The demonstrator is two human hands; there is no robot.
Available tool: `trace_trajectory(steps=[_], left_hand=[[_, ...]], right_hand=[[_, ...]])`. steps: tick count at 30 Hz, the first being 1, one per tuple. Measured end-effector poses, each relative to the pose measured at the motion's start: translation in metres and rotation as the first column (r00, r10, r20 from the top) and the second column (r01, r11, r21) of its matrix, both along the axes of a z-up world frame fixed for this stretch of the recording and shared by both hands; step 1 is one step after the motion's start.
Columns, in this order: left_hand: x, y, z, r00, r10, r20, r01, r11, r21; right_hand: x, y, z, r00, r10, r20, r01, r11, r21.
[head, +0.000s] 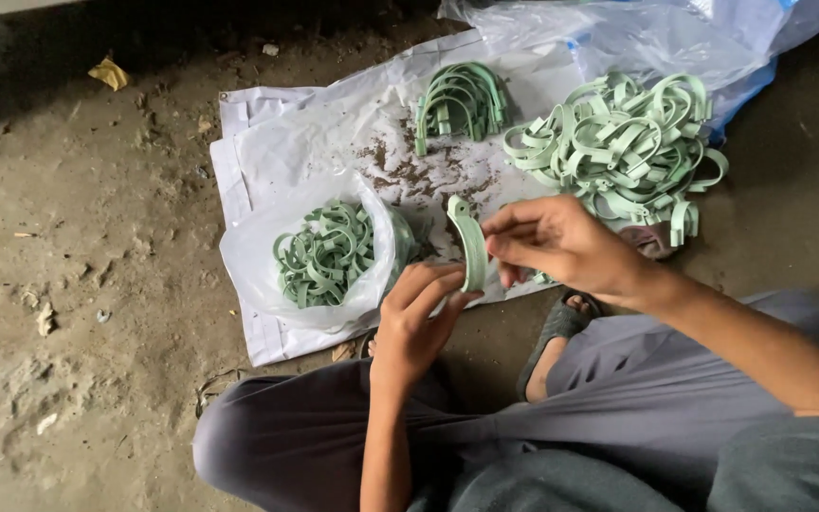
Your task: The person is sorting through a pile of green plastic clips on a white sheet, cleaning them of debris, and placing them into a clear plastic bag.
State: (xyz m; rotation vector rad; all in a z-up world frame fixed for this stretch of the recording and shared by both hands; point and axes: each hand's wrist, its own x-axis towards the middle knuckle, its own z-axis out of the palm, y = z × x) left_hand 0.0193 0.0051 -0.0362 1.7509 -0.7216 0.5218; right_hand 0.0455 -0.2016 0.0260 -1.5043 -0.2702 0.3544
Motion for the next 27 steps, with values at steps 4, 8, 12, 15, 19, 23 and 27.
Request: trace_trajectory(steps=[4,8,12,15,19,23,27], left_hand=[[-0.008,0.002,0.013,0.993,-0.108,-0.045,0.104,0.991,-0.086],[-0.014,0.003,0.010,0.968,-0.238,-0.079,0.229,0.967,-0.108],[-0.018,0.002,0.009,0.933,-0.334,-0.132,0.308,0.933,-0.188],[-0.016,-0.001,0.005,0.936,-0.314,-0.161,0.245,0.906,-0.345],[-0.014,0.001,-0.002,0.947,-0.251,-0.200,0.180,0.931,-0.318],[-0.010,0.013,0.012,0.949,0.117,-0.292,-0.077,0.987,0.143],[0.001,0.014,-0.018,0.740,0.558,-0.376,-0.233,0.736,0.635]], right_hand=[[-0.011,-0.007,0.034,0.817,0.051,0.575,0.221,0.892,-0.394],[-0.014,-0.016,0.030,0.583,0.235,0.778,0.331,0.805,-0.492],[-0.006,-0.018,0.018,0.502,0.303,0.810,0.307,0.813,-0.494],[0.001,-0.009,0.016,0.603,0.169,0.780,0.313,0.849,-0.425],[0.008,-0.001,0.010,0.670,0.144,0.728,0.270,0.867,-0.420],[0.046,0.006,-0.038,0.684,0.224,0.694,0.232,0.835,-0.499],[0.114,0.019,-0.160,0.739,0.364,0.568,0.204,0.682,-0.703]])
